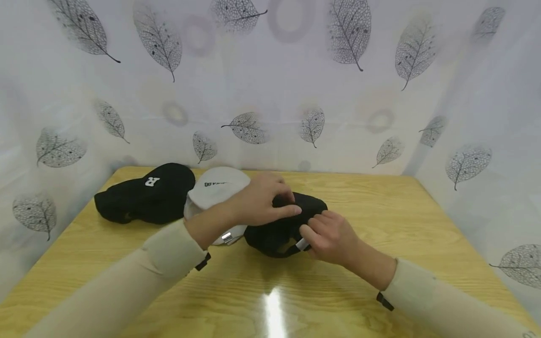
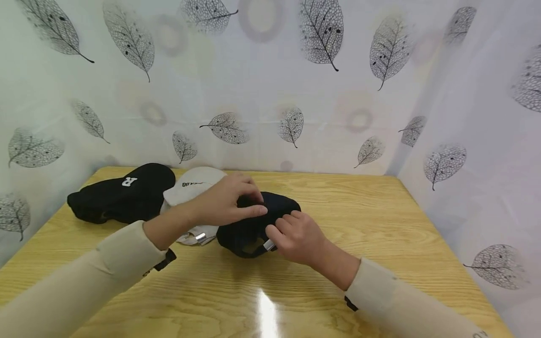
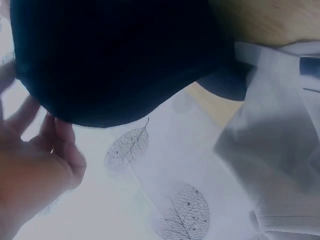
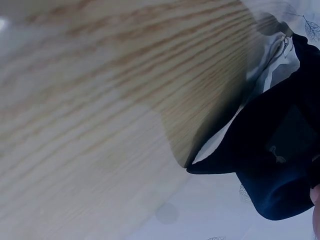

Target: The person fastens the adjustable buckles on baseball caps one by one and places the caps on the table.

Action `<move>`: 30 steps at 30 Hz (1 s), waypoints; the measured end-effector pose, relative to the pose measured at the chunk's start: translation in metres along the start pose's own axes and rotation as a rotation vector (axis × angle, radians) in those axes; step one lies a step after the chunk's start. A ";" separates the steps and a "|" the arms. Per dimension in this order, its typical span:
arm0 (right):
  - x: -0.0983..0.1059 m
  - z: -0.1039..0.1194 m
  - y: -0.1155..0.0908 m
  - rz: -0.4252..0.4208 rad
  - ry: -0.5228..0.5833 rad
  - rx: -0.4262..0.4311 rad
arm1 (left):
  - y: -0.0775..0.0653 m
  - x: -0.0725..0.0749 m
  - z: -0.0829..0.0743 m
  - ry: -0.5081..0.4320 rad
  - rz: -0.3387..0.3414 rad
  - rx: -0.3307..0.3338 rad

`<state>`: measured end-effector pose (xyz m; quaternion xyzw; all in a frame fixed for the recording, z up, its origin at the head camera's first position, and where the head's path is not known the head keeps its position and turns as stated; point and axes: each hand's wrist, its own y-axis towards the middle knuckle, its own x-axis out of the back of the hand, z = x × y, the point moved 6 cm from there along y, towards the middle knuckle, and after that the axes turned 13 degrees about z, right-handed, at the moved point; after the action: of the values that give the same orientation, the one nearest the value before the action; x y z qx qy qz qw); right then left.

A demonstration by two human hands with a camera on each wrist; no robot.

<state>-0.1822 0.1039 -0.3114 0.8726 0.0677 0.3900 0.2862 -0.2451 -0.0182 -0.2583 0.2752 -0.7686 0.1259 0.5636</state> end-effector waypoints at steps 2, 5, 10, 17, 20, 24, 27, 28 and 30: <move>-0.004 0.001 -0.003 0.039 0.005 0.002 | 0.001 -0.005 -0.001 0.048 0.016 -0.003; -0.011 0.003 -0.007 0.170 0.003 0.018 | 0.000 -0.011 0.000 0.095 0.006 0.019; -0.026 0.005 -0.015 0.421 0.024 0.025 | -0.001 -0.017 0.005 0.163 -0.125 0.010; -0.034 -0.002 -0.019 0.507 0.087 -0.005 | -0.001 -0.028 0.012 0.293 -0.232 -0.015; -0.029 -0.012 -0.014 0.405 0.079 -0.085 | 0.000 -0.032 0.015 0.307 -0.239 -0.002; -0.026 -0.031 -0.009 0.341 0.054 -0.267 | 0.003 -0.034 0.017 0.298 -0.250 0.006; -0.030 -0.038 -0.009 0.370 0.038 -0.322 | 0.006 -0.037 0.020 0.296 -0.242 0.014; -0.031 -0.038 -0.009 0.383 0.039 -0.324 | 0.007 -0.039 0.021 0.293 -0.228 0.025; -0.034 -0.038 -0.011 0.395 0.038 -0.315 | 0.009 -0.042 0.024 0.288 -0.194 0.053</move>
<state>-0.2320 0.1188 -0.3193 0.8060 -0.1605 0.4605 0.3356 -0.2604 -0.0114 -0.3046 0.3419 -0.6461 0.1293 0.6700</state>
